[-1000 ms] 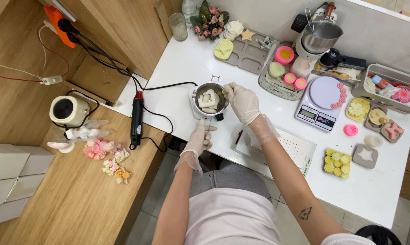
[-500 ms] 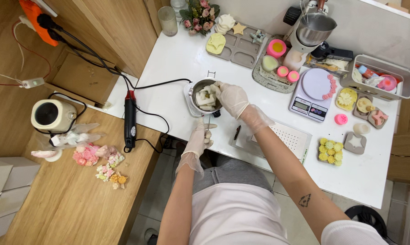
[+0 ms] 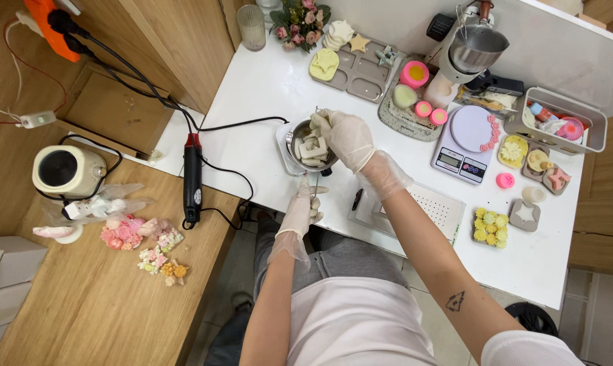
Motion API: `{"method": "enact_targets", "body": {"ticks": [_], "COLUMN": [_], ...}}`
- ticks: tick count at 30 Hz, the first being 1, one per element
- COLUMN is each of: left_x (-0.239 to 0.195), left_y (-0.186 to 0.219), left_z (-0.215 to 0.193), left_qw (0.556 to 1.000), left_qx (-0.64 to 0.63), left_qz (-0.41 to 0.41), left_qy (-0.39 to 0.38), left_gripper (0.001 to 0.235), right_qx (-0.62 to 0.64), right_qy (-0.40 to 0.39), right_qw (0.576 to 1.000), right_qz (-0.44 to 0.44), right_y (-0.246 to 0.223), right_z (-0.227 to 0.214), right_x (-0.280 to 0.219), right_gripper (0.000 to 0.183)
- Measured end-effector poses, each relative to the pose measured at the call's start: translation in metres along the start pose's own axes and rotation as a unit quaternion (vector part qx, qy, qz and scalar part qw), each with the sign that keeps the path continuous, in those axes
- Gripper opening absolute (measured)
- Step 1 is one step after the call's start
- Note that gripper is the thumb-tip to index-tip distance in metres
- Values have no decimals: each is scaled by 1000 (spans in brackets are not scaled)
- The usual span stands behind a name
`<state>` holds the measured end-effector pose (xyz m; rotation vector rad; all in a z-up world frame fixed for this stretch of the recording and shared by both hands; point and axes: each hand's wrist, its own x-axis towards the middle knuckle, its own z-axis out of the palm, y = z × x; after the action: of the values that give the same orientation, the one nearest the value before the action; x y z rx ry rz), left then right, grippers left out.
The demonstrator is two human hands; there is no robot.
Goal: The person melts white wax blocks in a metal pot placed on a heating base. They use a small metal spatula to stir and break up the wax as it melts. The person wears gloves and occasionally adjusts them while working at a white countertop with various molds and tools nearby.
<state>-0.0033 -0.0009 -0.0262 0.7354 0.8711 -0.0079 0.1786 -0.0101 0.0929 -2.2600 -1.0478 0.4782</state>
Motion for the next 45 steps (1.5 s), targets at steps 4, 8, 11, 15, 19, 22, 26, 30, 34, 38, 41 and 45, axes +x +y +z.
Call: {"method": "enact_targets", "body": {"ticks": [4, 8, 11, 15, 19, 22, 26, 30, 34, 38, 41, 45], "left_x": [1, 2, -1, -4, -11, -14, -21, -25, -28, -30, -29, -28], "left_y": [1, 3, -1, 2, 9, 12, 14, 21, 19, 20, 20, 19], "left_z": [2, 1, 0, 3, 6, 7, 6, 6, 10, 6, 5, 8], "left_qw": [1000, 999, 1000, 1000, 999, 999, 999, 999, 999, 999, 999, 999], "left_qx": [3, 0, 3, 4, 12, 16, 30, 27, 27, 27, 29, 27], "left_qz": [-9, -32, -17, -24, -30, -29, -33, -28, -30, -21, -23, -22], "left_qy": [4, 14, 7, 1, 1, -5, -4, 1, 0, -5, -9, -7], "left_gripper": [73, 73, 70, 71, 73, 75, 77, 76, 76, 76, 76, 76], "right_qx": [-113, -156, -101, -194, -144, -120, -158, -72, -109, -57, -62, -90], "right_qy": [-9, -27, -20, -37, -41, -66, -69, -103, -56, -51, -88, -57], "right_qw": [991, 984, 992, 972, 985, 989, 982, 992, 991, 996, 994, 989], "right_qz": [-70, -84, -76, -131, -90, -58, -78, -13, -60, -43, -8, -98], "right_y": [4, 11, 20, 25, 27, 29, 25, 20, 21, 15, 13, 13], "right_z": [5, 9, 8, 9, 8, 2, 1, 0, -6, -16, -21, -16], "right_x": [-1, 1, -1, 1, -1, -2, -2, 1, 1, -4, -5, -4], "right_gripper": [35, 38, 37, 41, 39, 41, 39, 38, 36, 39, 37, 35]}}
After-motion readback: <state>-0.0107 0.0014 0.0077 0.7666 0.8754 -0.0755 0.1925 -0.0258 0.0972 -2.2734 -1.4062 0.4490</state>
